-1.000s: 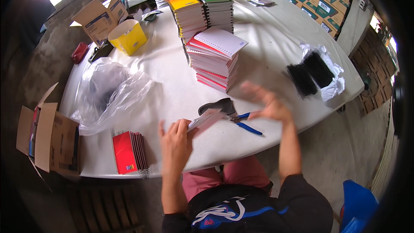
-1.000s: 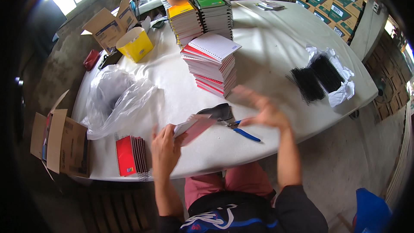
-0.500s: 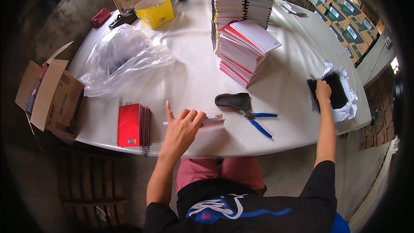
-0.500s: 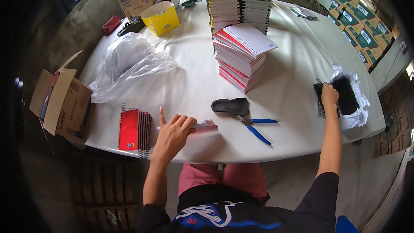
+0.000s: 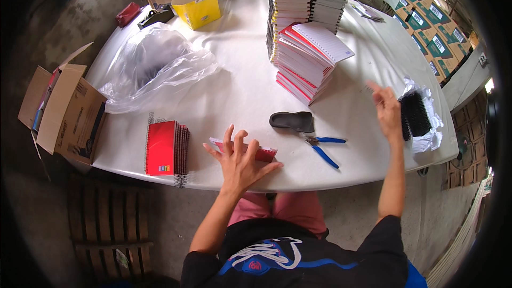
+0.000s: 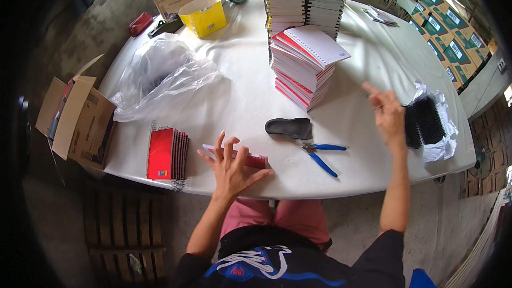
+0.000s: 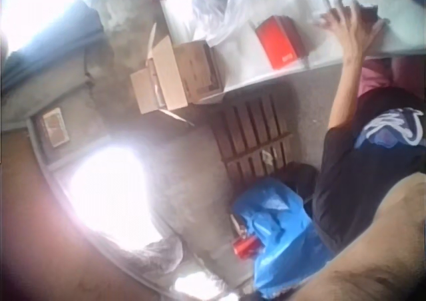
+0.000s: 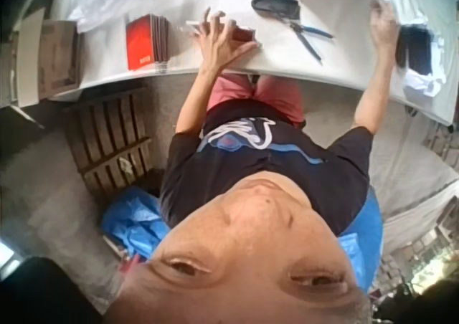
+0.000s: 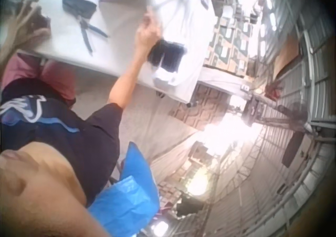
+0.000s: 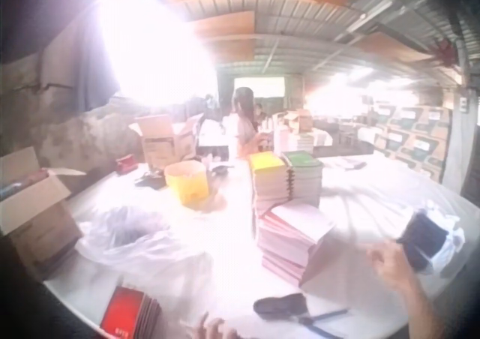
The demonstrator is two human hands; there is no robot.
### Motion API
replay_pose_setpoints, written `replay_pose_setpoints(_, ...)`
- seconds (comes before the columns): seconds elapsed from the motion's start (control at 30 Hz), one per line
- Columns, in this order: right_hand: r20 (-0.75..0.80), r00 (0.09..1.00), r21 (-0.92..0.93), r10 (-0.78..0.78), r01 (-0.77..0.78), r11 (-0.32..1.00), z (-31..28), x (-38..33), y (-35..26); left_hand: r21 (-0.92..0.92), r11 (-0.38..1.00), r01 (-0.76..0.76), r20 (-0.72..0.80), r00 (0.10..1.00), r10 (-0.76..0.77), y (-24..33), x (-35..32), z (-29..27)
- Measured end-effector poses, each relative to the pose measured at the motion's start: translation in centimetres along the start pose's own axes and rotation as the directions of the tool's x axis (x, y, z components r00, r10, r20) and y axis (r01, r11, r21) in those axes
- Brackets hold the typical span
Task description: The person assembles notebooks by threading a spiral wire through the pre-punched holes of a stack of papers and a cover, then using a tool to trim the excess wire.
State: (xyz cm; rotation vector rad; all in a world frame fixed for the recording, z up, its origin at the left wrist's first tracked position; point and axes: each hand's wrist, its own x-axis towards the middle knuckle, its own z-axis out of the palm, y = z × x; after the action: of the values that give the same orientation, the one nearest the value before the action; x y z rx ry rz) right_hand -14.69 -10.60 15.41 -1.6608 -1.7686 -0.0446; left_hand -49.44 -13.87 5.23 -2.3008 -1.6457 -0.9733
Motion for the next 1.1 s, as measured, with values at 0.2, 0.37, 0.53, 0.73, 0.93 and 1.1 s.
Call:
replay_pose_setpoints(0.2, 0.249, 0.961, 0.481, -0.122, -0.013, 0.877, 4.8, -5.0, -8.9, -0.040, 0.997, 0.071, -0.150, 0.986, -0.077, 0.1, 0.2, 2.6)
replay_pose_setpoints(0.37, 0.357, 0.927, 0.586, -0.117, -0.125, 0.801, 8.1, -6.7, -11.0, -0.050, 0.997, 0.062, -0.127, 0.990, -0.068, 0.4, 0.9, 1.5)
replay_pose_setpoints(0.53, 0.286, 0.944, 0.559, -0.165, -0.025, 0.829, 9.7, -6.9, -11.4, -0.058, 0.998, 0.039, -0.170, 0.984, -0.048, 0.2, 0.0, 2.2)
replay_pose_setpoints(0.73, 0.407, 0.897, 0.589, -0.173, -0.114, 0.800, 10.0, -6.6, -11.6, -0.093, 0.994, 0.059, -0.200, 0.977, -0.077, 0.2, -0.4, 2.6)
replay_pose_setpoints(0.93, 0.412, 0.890, 0.654, -0.197, -0.139, 0.744, 8.3, -6.7, -12.7, -0.037, 0.991, -0.127, -0.607, 0.791, 0.079, 0.8, -0.9, -0.1)
replay_pose_setpoints(1.1, 0.354, 0.889, 0.720, -0.290, -0.061, 0.692, 6.3, -6.6, -13.7, -0.110, 0.982, -0.155, -0.676, 0.735, 0.041, 0.1, -1.3, -0.3)
